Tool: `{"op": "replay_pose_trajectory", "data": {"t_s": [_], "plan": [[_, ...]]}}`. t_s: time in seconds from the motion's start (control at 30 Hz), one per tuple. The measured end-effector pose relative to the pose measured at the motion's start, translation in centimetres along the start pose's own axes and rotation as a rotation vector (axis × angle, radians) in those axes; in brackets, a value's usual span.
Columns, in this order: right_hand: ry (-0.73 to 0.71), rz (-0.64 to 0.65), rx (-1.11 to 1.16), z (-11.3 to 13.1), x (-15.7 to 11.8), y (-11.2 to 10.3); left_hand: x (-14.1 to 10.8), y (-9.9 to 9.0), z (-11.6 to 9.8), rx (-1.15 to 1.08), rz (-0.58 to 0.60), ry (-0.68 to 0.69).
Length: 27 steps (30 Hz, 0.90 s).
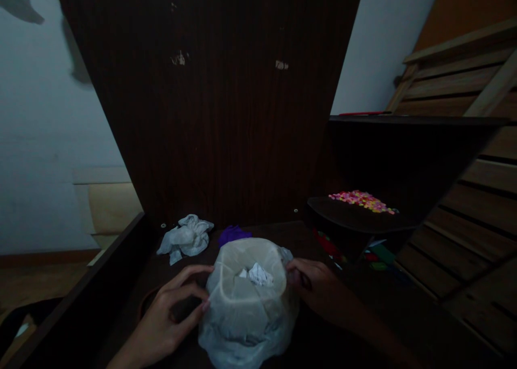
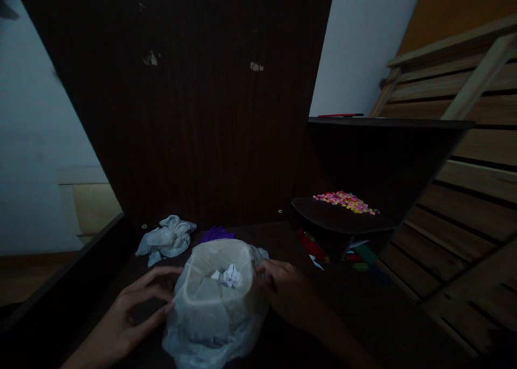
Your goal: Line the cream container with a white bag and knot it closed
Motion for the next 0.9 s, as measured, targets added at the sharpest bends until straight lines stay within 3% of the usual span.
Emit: {"op": "replay_pose_trajectory", "data": {"t_s": [0.13,0.23,0.37,0.57,0.67,0.9], "plan": [[0.036,-0.107,0.086,0.4,0.6,-2.1,0.1,-0.2,1.0,-0.161,-0.092,-0.097],[0.041,-0.054,0.253,0.9,1.2,-1.8,0.7,0.8,1.0,-0.383,-0.134,-0.134],[0.005,0.094,0.592,0.7,1.9,1.9,2.2,3.6,0.3,-0.552,-0.071,-0.084],[0.003,0.102,1.023,-1.3,1.9,7.6,3.6,6.4,0.9,-0.65,0.037,-0.092],[-0.056,0.083,1.001,-1.7,1.8,8.8,3.7,7.6,1.5,-0.707,0.121,-0.077],[-0.072,0.206,0.828,-2.0,0.8,11.4,2.9,11.0,3.7,-0.721,0.331,-0.162]]}}
Point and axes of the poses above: each hand's wrist, its own x-axis towards the middle knuckle, its own y-axis out of the palm, z = x × y, the point moved 8 cm from there along x, towards the middle knuckle, and after that the axes turned 4 degrees about -y, right-handed, at the moved point
